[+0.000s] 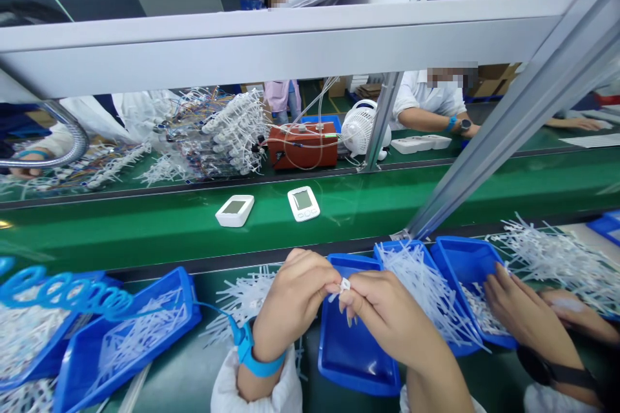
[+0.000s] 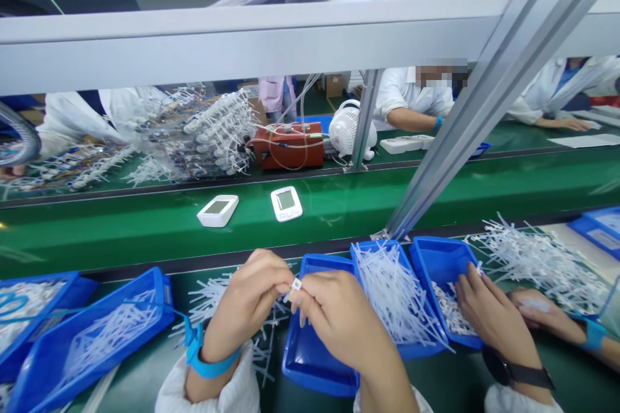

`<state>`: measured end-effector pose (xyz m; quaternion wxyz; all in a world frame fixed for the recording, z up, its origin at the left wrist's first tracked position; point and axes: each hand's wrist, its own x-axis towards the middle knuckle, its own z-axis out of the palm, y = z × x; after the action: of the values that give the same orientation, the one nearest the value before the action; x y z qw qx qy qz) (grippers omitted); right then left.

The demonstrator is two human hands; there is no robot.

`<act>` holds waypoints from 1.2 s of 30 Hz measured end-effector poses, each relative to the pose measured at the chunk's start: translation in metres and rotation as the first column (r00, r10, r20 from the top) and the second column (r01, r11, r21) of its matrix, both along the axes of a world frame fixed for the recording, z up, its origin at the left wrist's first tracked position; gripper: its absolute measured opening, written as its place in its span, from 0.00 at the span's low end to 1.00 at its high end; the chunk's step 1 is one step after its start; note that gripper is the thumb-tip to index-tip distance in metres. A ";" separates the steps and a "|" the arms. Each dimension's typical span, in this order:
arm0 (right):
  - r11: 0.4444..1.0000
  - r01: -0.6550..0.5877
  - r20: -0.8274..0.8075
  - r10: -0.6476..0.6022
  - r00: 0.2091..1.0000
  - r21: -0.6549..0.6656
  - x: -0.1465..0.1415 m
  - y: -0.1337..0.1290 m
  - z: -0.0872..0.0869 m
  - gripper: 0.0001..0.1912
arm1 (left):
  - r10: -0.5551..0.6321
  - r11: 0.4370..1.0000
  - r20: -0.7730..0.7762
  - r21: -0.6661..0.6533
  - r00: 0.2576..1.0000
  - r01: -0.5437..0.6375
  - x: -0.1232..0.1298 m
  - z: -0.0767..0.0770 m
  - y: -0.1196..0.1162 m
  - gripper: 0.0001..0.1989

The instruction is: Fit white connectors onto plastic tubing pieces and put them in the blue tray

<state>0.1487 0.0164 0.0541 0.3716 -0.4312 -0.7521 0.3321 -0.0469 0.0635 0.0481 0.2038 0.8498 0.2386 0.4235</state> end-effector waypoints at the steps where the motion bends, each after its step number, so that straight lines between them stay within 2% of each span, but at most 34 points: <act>1: 1.000 0.002 -0.002 -0.002 1.000 0.002 0.001 0.000 0.001 0.23 | 0.005 1.000 0.008 0.006 1.000 -0.005 0.000 0.000 0.000 0.11; 13: 1.000 0.003 0.000 -0.003 1.000 0.015 0.004 -0.003 0.002 0.22 | -0.002 0.999 0.051 0.051 0.999 -0.001 -0.001 -0.003 0.000 0.04; 31: 1.000 -0.019 0.002 0.019 1.000 0.001 0.008 -0.003 0.005 0.21 | -0.041 0.999 0.032 -0.008 0.999 0.042 -0.003 -0.004 0.000 0.05; 36: 0.999 -0.005 0.014 0.005 1.000 0.039 0.007 -0.002 0.004 0.20 | -0.021 0.999 0.027 -0.033 0.999 0.022 0.001 -0.002 -0.003 0.07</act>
<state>0.1557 0.0141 0.0577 0.3740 -0.4242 -0.7621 0.3152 -0.0457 0.0606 0.0460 0.2258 0.8431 0.2337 0.4285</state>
